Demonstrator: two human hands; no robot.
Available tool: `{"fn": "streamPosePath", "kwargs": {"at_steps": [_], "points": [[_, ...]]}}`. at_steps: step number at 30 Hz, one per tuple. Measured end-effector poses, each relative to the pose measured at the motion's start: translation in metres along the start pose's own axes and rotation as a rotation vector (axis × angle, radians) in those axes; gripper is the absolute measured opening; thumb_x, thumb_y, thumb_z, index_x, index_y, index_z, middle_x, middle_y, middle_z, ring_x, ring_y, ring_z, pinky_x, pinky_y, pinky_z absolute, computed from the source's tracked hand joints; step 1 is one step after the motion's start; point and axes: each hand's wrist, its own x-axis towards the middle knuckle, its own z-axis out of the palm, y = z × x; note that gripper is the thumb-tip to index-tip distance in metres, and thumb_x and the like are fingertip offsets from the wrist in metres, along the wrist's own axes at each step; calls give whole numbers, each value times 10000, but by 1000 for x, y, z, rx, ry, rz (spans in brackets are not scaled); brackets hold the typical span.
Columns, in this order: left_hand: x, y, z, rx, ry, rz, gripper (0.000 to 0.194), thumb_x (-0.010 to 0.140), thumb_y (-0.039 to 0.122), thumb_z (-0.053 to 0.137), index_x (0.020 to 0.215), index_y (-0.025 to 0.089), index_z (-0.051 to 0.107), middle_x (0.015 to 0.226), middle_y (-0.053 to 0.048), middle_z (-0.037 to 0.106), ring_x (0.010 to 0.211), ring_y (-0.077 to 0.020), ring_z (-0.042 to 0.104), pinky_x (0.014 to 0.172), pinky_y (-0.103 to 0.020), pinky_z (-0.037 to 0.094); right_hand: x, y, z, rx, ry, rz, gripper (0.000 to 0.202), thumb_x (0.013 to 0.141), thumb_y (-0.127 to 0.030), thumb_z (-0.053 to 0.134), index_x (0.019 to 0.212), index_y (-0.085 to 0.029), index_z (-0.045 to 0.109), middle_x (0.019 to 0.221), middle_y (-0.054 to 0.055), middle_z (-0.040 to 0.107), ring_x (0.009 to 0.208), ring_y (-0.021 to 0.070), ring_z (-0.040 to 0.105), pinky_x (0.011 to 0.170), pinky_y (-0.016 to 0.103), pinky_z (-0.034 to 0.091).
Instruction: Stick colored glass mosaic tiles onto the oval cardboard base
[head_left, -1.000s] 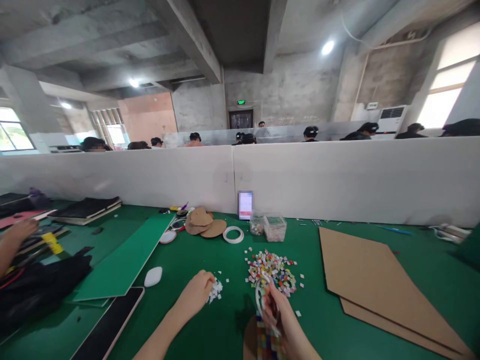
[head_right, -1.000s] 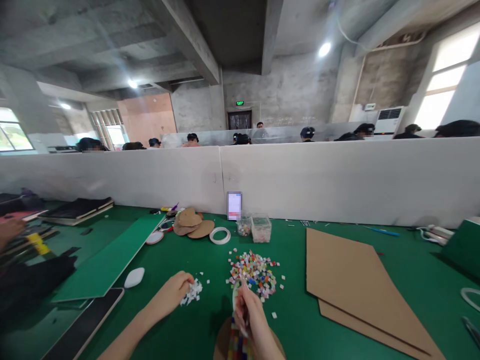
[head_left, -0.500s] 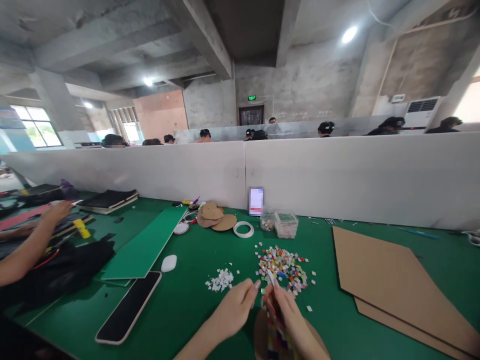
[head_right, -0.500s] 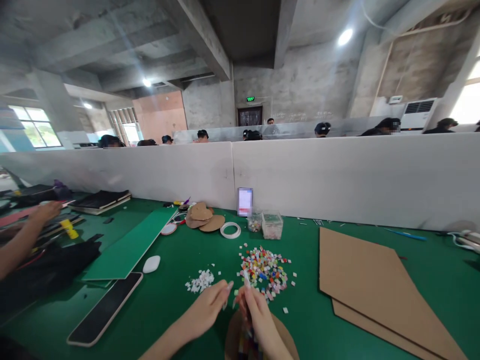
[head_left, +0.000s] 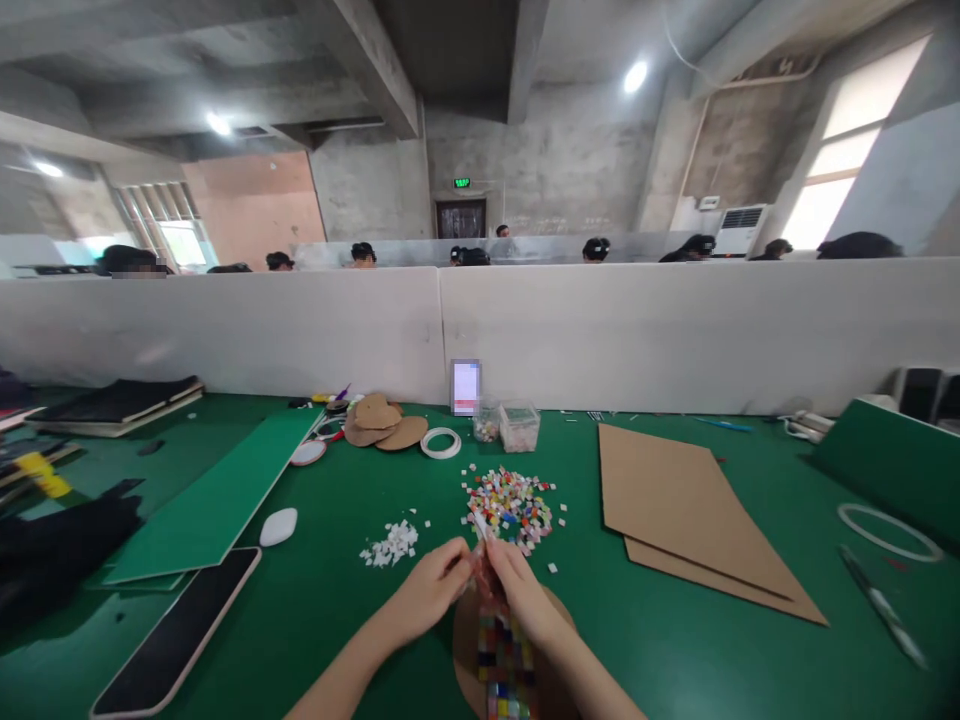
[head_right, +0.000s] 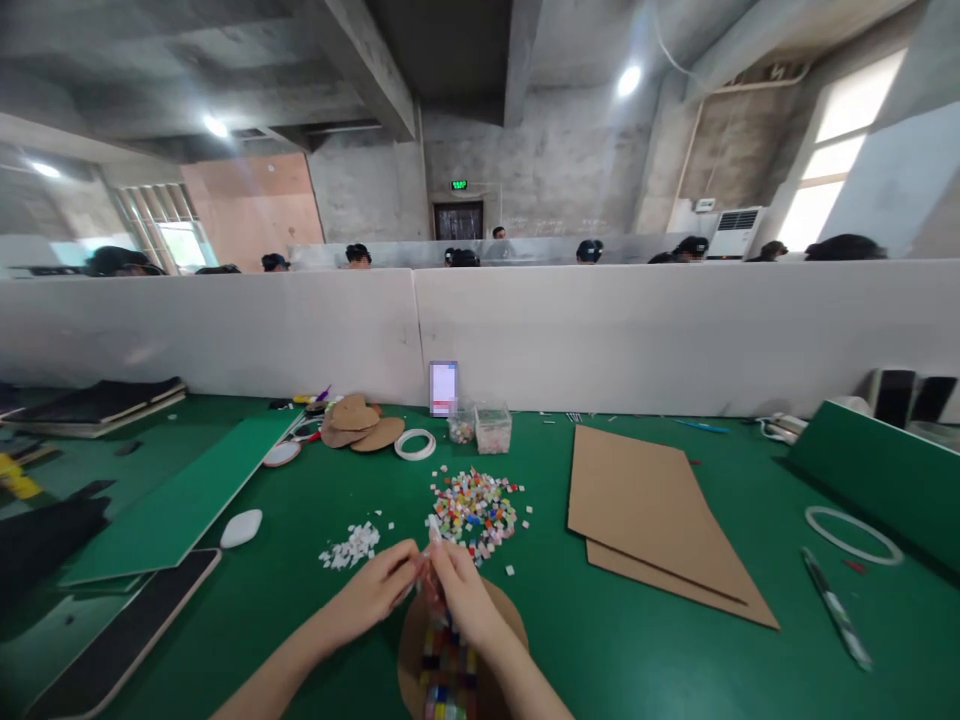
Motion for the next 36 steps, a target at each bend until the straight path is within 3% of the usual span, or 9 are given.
{"fn": "streamPosePath", "kwargs": {"at_steps": [6,10,15,18,21,25,36], "points": [[-2,9,-2,-107,15,-49,340,804,462,439,614,184,394,472,87,321,427,-72,273,434,-200,198,2,0,-2,-66,-149,-73,510,817,-600,311,549,-186,443,440,-63,383,400,78,341,431,206,305],[-11,11,-5,-87,22,-54,345,813,463,414,606,190,378,477,79,319,436,-79,272,450,-209,219,7,3,-9,-441,28,-220,483,863,-531,242,627,-188,488,445,-63,365,403,92,357,444,219,292],[-34,8,3,266,-114,-18,317,840,370,384,587,178,393,680,24,387,687,-129,388,640,-240,319,17,16,-24,-659,197,-287,294,830,-404,409,627,-207,486,528,-15,441,493,136,417,500,255,249],[-44,-2,20,461,-97,-17,302,871,307,327,614,177,418,761,4,413,789,-154,384,732,-283,319,17,23,-24,-766,203,-300,258,838,-360,391,649,-217,492,525,-2,457,472,149,429,490,261,227],[-50,-14,35,603,-31,-6,328,890,278,288,627,171,451,809,-18,433,803,-169,370,750,-317,311,14,26,-21,-850,193,-313,285,859,-362,358,650,-217,486,513,2,460,457,153,440,477,258,220],[-52,-23,46,686,-27,-7,346,898,259,268,653,165,494,806,-37,454,793,-182,373,744,-338,309,12,27,-18,-937,190,-326,298,874,-348,338,660,-207,490,509,1,468,447,147,454,466,252,217],[-56,-20,62,962,26,-47,351,899,189,244,736,153,552,838,-62,496,807,-197,414,727,-344,326,16,35,-20,-1083,192,-329,259,892,-324,325,775,-193,516,536,-10,544,451,137,520,440,223,234]]}}
